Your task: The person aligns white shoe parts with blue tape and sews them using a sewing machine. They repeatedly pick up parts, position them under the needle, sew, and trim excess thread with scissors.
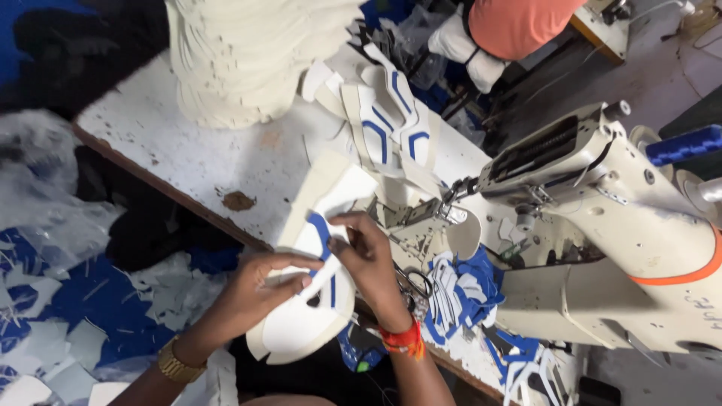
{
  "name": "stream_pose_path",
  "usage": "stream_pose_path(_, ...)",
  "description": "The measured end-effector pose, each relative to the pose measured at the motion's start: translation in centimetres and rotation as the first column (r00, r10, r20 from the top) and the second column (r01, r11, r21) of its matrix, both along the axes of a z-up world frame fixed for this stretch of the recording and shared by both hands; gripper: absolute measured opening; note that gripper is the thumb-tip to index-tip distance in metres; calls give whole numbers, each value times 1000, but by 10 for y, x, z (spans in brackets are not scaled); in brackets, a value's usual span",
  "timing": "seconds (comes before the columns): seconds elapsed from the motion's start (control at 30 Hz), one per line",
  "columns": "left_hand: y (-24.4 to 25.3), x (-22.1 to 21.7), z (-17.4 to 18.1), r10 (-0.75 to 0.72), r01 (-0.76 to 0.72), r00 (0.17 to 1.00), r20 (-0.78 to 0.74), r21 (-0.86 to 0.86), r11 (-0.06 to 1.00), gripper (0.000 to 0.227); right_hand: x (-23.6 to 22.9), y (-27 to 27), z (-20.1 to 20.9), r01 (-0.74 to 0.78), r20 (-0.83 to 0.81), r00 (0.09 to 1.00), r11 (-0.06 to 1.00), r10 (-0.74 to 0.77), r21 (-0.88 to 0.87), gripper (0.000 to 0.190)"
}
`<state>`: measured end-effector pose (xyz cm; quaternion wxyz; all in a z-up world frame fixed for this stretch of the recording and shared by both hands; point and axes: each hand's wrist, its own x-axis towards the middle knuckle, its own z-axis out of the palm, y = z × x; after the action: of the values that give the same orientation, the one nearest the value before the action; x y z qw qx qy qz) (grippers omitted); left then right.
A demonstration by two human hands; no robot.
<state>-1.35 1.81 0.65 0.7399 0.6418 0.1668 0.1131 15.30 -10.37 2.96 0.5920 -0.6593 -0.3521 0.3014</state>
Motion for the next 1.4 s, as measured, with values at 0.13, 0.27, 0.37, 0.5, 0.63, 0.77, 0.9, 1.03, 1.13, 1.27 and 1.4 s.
stream_pose_path(0.13, 3, 4, 19, -118, 118, 993, -1, -51, 992, 31, 0, -15, 8, -13, 85, 996, 997, 7, 72, 22)
stream_pose_path(0.27, 5, 12, 35, -206, 203, 979, 11, 114, 973, 28, 1, -28, 17, 7, 186, 982, 992, -31, 126, 30)
stream_pose_path(0.37, 8, 21, 43, -282, 284, 959, -32, 128, 950, 25, -2, -38, 33, 110, 140, 984, 993, -113, 32, 37)
stream_pose_path(0.5, 16, 36, 48, -420, 422, 907, -43, 107, 900, 26, -2, -56, 29, 212, 91, 973, 977, -210, -12, 31)
stream_pose_path(0.63, 18, 60, 73, -553, 568, 819, -155, 79, 819, 32, -2, -71, 14, 355, 66, 931, 932, -359, 68, 20)
stream_pose_path(0.77, 22, 89, 65, -659, 657, 751, -53, 160, 736, 27, -4, -79, 13, 446, -29, 895, 886, -446, 125, 18)
stream_pose_path(0.9, 24, 129, 69, -775, 792, 607, -175, 217, 571, 29, -1, -86, 4, 565, -1, 821, 811, -572, 148, 28)
stream_pose_path(1.03, 35, 176, 67, -845, 868, 477, -240, 281, 410, 32, 11, -89, -13, 688, -90, 726, 723, -682, 63, 37)
stream_pose_path(1.13, 44, 207, 65, -867, 913, 401, -297, 200, 354, 35, 27, -79, -8, 679, -86, 734, 730, -674, 77, 36)
stream_pose_path(1.27, 51, 231, 63, -885, 929, 365, -290, 168, 329, 37, 42, -71, -13, 689, -59, 725, 720, -686, 88, 36)
stream_pose_path(1.4, 58, 247, 64, -882, 930, 363, -301, 170, 325, 34, 49, -64, -13, 705, -46, 709, 707, -703, 54, 37)
